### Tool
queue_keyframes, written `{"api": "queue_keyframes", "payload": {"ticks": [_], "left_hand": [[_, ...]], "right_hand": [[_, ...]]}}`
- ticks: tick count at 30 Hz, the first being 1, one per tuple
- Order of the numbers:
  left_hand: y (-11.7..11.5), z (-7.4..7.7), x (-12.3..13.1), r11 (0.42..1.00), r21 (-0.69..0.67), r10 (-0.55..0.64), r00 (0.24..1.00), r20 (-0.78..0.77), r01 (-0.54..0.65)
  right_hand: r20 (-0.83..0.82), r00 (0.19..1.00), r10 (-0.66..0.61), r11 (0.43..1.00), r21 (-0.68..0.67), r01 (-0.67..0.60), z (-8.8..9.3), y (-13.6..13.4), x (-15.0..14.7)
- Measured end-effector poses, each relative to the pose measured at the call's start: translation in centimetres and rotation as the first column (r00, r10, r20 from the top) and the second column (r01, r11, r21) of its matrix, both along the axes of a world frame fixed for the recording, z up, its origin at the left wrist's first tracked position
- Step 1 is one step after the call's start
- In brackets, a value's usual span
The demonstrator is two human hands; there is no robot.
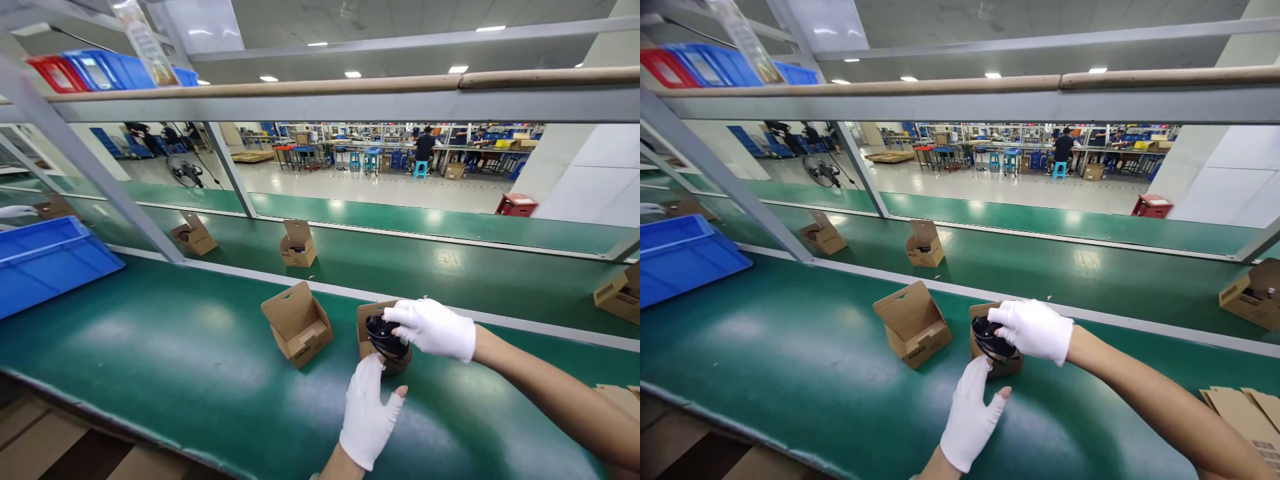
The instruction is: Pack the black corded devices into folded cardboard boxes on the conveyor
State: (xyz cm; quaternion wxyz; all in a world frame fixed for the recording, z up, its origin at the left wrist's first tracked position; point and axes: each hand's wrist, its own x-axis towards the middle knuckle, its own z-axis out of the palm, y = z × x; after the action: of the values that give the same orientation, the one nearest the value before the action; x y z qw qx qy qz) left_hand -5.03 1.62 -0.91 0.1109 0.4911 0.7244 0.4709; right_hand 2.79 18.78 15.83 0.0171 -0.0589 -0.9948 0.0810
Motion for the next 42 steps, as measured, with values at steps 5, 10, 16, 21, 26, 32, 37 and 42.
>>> {"api": "queue_keyframes", "payload": {"ticks": [5,10,16,21,26,32,37,42], "left_hand": [[-0.1,-1.7,-0.1,0.999,-0.02,0.025,0.933,-0.36,-0.034],[0.6,-1.6,-0.4,0.997,-0.072,-0.002,0.888,-0.46,-0.036],[3.5,-1.2,-2.0,0.975,-0.203,-0.017,0.883,-0.468,-0.089],[9.9,-1.4,-3.8,0.982,-0.185,-0.059,0.874,-0.483,-0.036],[19.9,-1.8,-5.2,0.986,-0.136,-0.148,0.88,-0.451,0.095],[30.1,-1.7,-4.6,0.981,-0.129,-0.18,0.913,-0.367,0.142],[29.9,-1.3,-2.5,0.995,0.0,-0.096,0.949,-0.3,0.101],[24.5,-1.2,-0.4,0.987,0.009,-0.157,0.961,-0.226,0.163]], "right_hand": [[0.396,0.915,0.074,0.975,0.165,-0.151,-2.5,0.0,-4.7],[0.506,0.858,0.091,0.981,0.102,-0.164,-5.9,-0.6,-5.9],[0.24,0.971,0.015,0.995,0.096,-0.039,-4.0,1.4,0.7],[0.137,0.872,-0.469,0.883,0.103,0.459,-4.3,7.7,13.7],[0.244,0.283,-0.928,0.334,0.201,0.921,-4.9,11.3,28.1],[0.263,-0.17,-0.95,-0.105,0.244,0.964,-6.3,11.7,38.8],[0.258,-0.308,-0.916,-0.25,0.233,0.94,-8.9,12.9,41.5],[0.24,-0.358,-0.902,-0.322,0.176,0.93,-9.1,13.4,42.2]]}}
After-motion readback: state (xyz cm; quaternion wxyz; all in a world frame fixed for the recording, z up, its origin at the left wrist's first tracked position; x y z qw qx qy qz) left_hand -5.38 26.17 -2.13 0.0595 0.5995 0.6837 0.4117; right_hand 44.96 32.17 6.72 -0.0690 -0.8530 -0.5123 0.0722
